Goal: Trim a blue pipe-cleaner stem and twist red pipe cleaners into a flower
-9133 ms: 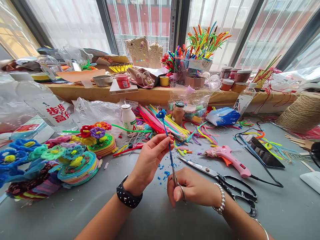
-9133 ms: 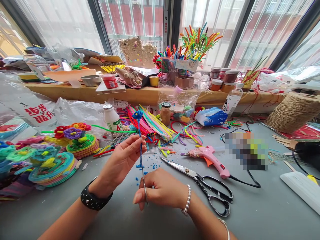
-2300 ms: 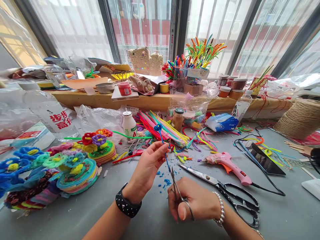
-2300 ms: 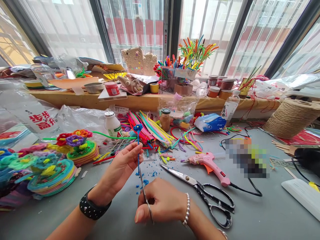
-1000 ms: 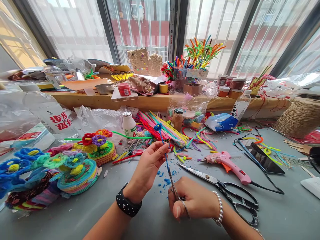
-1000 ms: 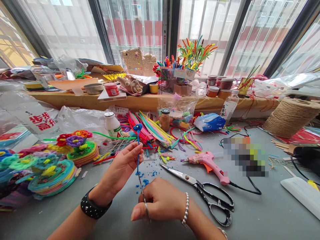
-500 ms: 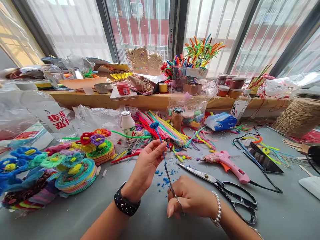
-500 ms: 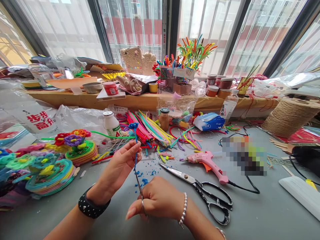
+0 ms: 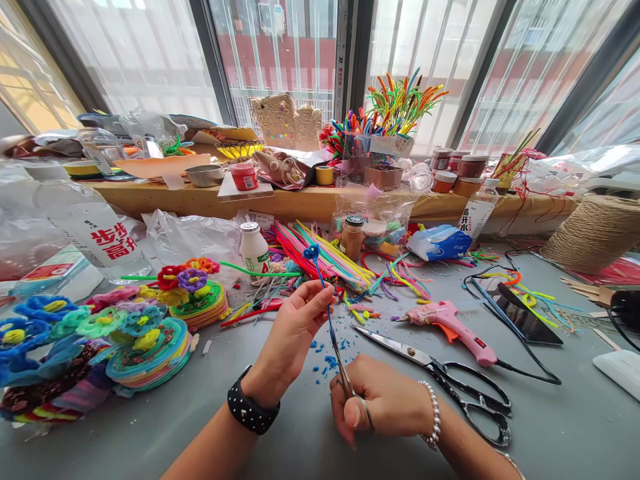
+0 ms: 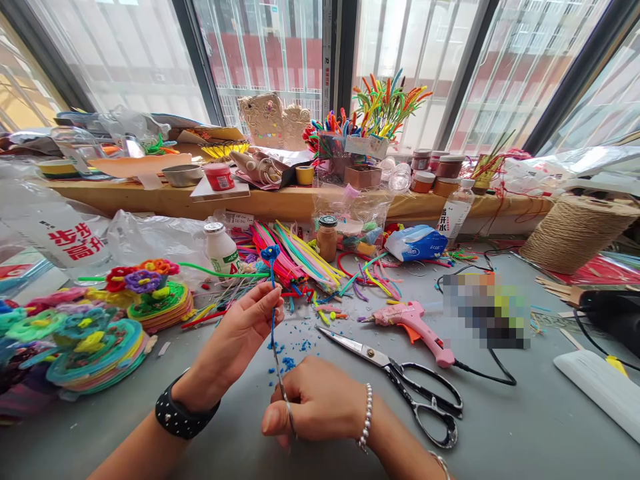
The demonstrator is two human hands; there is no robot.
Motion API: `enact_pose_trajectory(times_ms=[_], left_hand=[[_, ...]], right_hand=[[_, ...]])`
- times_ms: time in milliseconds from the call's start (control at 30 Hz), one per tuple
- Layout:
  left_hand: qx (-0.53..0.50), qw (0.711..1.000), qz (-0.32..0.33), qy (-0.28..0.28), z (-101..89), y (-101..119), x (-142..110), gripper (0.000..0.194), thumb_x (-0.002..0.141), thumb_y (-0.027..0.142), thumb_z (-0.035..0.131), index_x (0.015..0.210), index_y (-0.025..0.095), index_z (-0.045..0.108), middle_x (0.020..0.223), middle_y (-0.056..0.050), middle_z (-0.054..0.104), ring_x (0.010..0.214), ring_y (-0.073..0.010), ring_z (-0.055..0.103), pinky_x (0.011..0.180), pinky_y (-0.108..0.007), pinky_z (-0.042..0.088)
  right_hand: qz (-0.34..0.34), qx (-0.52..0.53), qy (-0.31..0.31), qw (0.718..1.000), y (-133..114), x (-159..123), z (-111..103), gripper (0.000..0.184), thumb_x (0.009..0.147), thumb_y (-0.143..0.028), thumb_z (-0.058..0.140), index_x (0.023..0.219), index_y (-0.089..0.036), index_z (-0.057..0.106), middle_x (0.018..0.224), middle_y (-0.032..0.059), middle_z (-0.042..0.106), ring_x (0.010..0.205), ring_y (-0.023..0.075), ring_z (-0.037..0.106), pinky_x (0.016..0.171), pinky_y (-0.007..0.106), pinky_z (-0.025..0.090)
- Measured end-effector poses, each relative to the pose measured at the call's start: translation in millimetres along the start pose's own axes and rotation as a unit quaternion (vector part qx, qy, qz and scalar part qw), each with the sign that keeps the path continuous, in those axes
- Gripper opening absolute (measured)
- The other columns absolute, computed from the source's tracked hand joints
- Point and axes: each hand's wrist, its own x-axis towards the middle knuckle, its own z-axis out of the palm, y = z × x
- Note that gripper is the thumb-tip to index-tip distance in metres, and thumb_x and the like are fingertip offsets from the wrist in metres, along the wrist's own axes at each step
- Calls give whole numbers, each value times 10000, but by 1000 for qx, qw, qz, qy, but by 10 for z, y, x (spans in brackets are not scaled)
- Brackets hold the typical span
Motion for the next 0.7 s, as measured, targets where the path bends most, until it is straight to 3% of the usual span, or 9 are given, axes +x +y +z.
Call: enact_pose_trajectory(times_ms=[200, 467, 700], left_hand=[[-5, 1000, 5, -3, -9, -10, -5, 148, 616, 151, 644, 735, 158, 558, 676, 40, 528, 544, -30, 485, 533, -145, 396], [-7, 1000, 11, 16, -23, -8, 27, 156, 593, 164, 660, 720, 173, 569, 642, 53, 543, 529, -27, 490, 524, -138, 386], [-1, 1000, 0, 7, -9, -19, 10, 150, 608, 177, 651, 726, 168, 557, 634, 53, 540, 528, -28, 486, 530, -147, 386]], right_hand=[[-19, 20, 22, 999, 24, 28, 3, 709, 687, -676, 191, 466, -104, 547, 424, -19, 428, 439, 64, 419, 471, 180, 332], [22, 52, 45, 997, 15, 61, 30, 619, 700, -628, 313, 413, -117, 513, 394, -31, 434, 396, 51, 417, 471, 160, 366], [-13, 34, 15, 999, 66, 28, 38, 731, 686, -681, 155, 512, -99, 563, 458, -10, 453, 454, 67, 429, 485, 180, 350]])
